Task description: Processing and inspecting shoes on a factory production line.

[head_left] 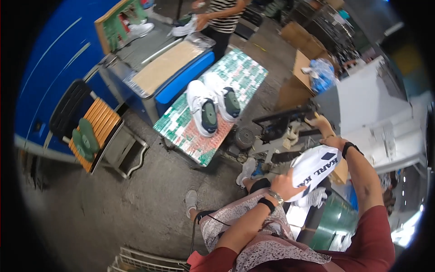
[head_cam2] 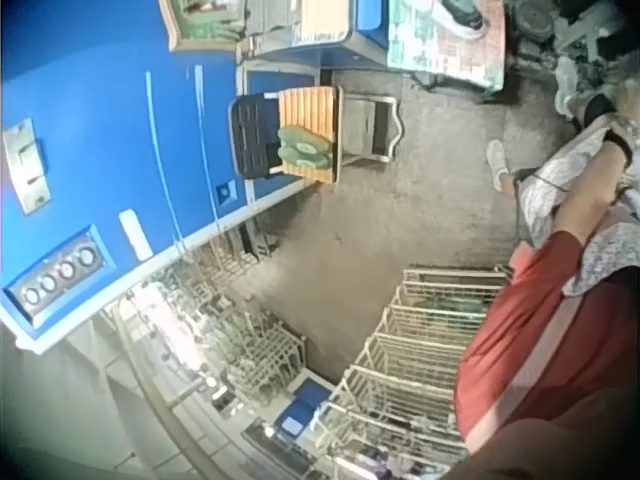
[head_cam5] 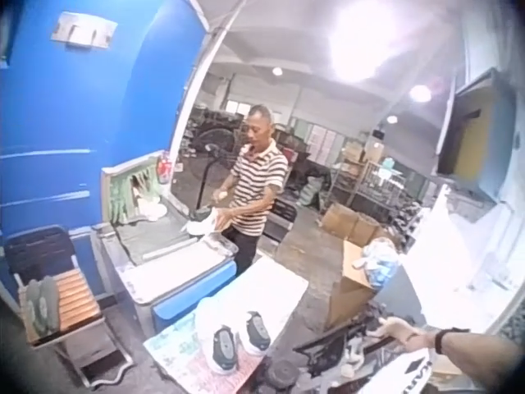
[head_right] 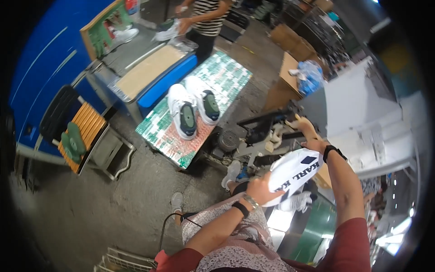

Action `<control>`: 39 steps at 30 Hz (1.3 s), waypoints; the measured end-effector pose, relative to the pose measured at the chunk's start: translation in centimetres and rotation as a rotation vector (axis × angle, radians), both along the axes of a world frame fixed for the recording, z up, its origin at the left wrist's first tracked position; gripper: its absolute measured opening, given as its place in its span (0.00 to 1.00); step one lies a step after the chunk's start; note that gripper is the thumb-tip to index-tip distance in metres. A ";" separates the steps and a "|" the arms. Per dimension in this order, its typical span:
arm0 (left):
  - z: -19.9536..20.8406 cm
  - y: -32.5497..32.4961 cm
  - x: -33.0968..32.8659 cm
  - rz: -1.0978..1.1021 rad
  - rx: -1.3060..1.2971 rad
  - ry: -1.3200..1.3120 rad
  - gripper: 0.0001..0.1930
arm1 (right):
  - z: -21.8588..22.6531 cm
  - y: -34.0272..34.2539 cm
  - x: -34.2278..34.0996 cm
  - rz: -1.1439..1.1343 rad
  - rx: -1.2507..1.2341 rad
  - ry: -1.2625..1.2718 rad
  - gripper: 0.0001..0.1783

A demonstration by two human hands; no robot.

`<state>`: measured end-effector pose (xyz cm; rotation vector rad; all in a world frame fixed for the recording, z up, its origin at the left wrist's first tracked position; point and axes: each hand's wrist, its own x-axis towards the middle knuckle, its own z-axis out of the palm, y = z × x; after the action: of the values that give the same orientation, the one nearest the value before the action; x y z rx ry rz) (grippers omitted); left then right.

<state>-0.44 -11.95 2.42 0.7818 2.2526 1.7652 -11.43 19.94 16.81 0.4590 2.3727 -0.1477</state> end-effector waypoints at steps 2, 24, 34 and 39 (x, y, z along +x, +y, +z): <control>-1.4 -3.8 -0.5 -0.067 0.145 0.046 0.42 | 2.0 -3.7 4.0 -0.263 -0.111 -0.101 0.22; -3.8 -18.2 6.8 -0.281 -0.784 0.347 0.37 | -7.6 -16.0 21.9 -1.056 -1.804 1.225 0.38; -2.6 14.6 9.9 -0.183 -0.489 0.758 0.31 | -12.8 -17.5 55.5 -1.098 -0.115 1.287 0.66; -7.9 26.6 13.2 -0.569 -0.726 1.033 0.37 | -20.3 -20.7 63.1 -1.309 0.325 1.073 0.63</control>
<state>12.72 14.63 -5.47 2.1205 2.4445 0.1786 51.66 -0.79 -3.49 2.5408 2.5478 -0.7345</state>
